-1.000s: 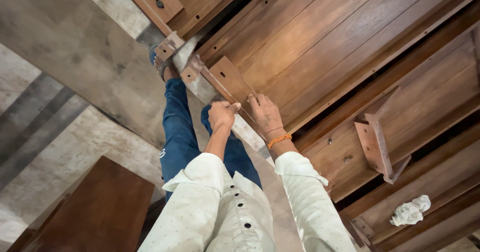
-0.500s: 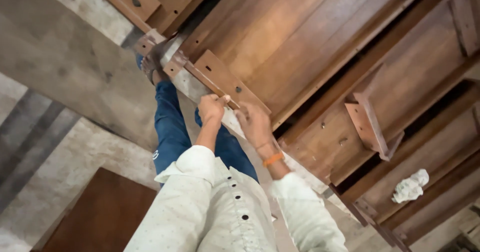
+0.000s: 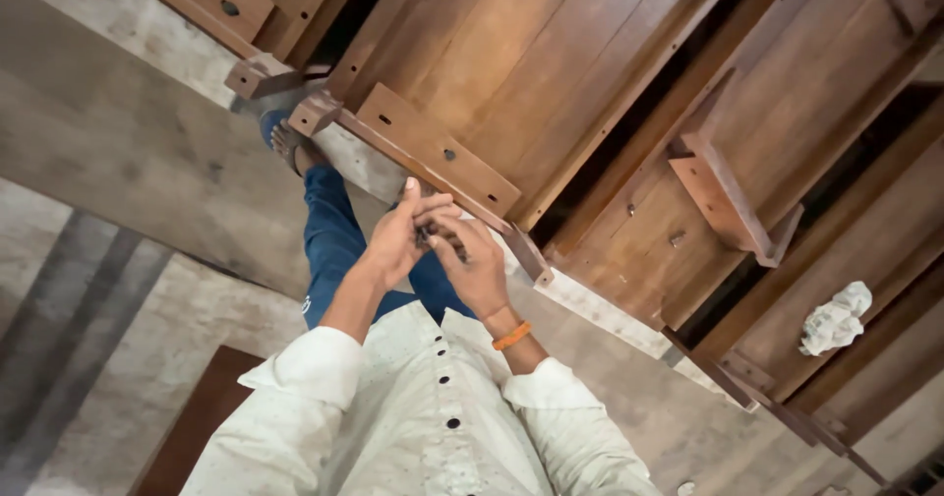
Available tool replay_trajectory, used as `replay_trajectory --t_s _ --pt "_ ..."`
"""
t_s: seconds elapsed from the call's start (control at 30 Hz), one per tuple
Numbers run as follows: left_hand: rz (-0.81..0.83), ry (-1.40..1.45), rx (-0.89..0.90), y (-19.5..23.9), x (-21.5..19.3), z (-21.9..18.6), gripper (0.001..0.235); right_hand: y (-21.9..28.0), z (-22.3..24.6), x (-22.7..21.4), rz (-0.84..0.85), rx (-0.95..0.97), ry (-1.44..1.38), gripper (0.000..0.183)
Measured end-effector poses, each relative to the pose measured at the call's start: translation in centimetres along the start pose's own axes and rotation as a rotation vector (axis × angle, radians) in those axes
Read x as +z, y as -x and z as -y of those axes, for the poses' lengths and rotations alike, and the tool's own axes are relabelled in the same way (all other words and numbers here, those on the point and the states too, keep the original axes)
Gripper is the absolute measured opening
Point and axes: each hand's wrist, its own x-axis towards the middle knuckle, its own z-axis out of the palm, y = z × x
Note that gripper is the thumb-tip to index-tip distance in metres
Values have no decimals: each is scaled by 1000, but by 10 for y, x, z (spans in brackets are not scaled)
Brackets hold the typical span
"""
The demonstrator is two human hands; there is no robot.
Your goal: The person assembles wooden furniture frames, fitting small wooden blocks and dowels into pre-drilled holes on the underside of chair or desk frames. They press pieces in by hand and use a small mallet to tap the blocks firmly into the holes, working on several frames one at a time.
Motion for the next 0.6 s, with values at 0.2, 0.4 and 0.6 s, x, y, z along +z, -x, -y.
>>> replay_trajectory --t_s 0.2,0.4,0.6 --pt "31 87 20 12 13 3 74 6 -3 2 18 -135 115 32" --pt "25 96 67 6 10 18 63 14 -7 5 -84 -114 99 22" --pt "-68 14 87 -26 -22 54 40 23 -15 -11 -84 67 -174 19"
